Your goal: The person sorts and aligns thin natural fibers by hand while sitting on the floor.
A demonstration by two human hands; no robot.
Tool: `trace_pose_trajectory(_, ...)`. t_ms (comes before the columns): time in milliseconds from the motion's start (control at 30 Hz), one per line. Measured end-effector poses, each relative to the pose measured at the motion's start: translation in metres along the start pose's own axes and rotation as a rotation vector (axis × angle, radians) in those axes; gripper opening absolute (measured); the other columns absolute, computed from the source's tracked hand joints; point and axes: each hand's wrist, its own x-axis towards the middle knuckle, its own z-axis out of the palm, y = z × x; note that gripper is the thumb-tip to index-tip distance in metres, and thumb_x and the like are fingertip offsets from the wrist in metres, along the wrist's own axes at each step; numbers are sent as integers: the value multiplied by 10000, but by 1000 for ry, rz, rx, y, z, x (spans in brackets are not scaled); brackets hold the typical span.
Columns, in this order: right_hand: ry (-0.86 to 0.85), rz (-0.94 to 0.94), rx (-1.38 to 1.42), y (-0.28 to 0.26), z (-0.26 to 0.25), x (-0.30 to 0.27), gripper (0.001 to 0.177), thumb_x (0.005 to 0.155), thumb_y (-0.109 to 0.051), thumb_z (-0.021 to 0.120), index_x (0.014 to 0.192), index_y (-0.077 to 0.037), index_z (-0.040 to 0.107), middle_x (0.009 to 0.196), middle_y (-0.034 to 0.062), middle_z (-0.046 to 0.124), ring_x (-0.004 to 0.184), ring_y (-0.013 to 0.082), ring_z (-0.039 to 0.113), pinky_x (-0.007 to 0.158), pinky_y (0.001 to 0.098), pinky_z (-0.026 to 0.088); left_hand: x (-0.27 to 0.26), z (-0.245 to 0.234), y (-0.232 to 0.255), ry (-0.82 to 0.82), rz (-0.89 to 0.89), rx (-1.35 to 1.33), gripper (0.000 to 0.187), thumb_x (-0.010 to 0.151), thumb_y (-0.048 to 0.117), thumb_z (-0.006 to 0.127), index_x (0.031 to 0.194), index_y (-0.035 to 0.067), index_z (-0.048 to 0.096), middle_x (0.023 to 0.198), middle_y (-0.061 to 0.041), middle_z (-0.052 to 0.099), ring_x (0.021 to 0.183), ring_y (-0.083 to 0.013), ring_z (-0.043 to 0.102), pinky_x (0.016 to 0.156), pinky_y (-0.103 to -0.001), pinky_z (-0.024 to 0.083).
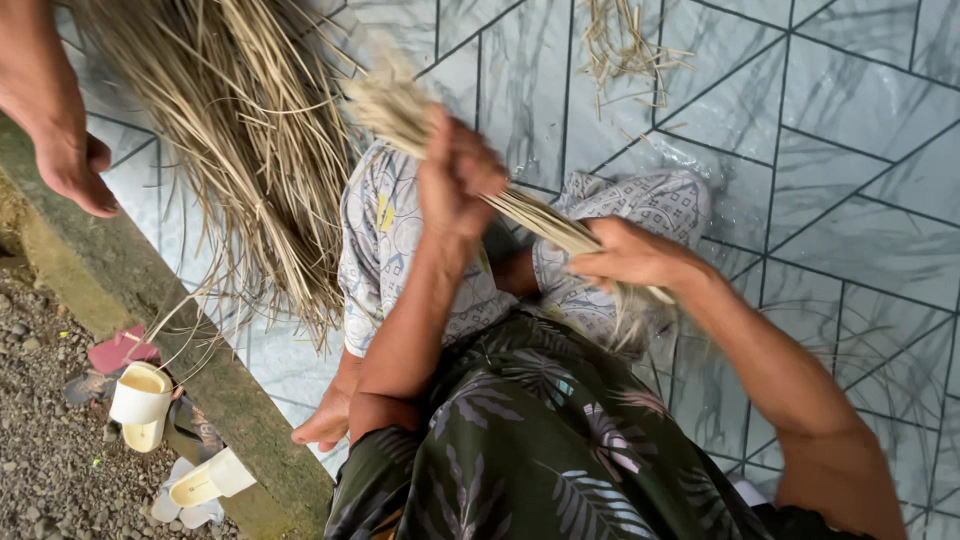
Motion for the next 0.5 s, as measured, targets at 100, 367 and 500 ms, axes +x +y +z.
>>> trace_pose_trajectory(100,143,156,-106,51,-40,-57,212,953,-177,777,917,19,703,535,113,608,383,223,574,406,377,510,23,-46,30,140,2,-18,569,923,608,672,640,256,326,529,112,198,408,-59,186,376,-209,242)
trace_pose_trajectory(367,486,752,-985,167,-129,-224,551,934,-542,594,1281,-138,736,903,-4,575,815,155,579,687,289,453,26,-46,-16,452,88,101,497,840,443,763,620,265,355,536,87,226,442,-79,177,377,-276,170)
trace_pose_trajectory(500,662,60,-695,0,-59,-187,886,771,-287,774,1578,-68,478,1651,205,446,1504,379,412,1202,549,340,6,-5,-61,497,145,292,540,844,341,786,637,206,306,485,34,292,347,-119,293,303,-331,232)
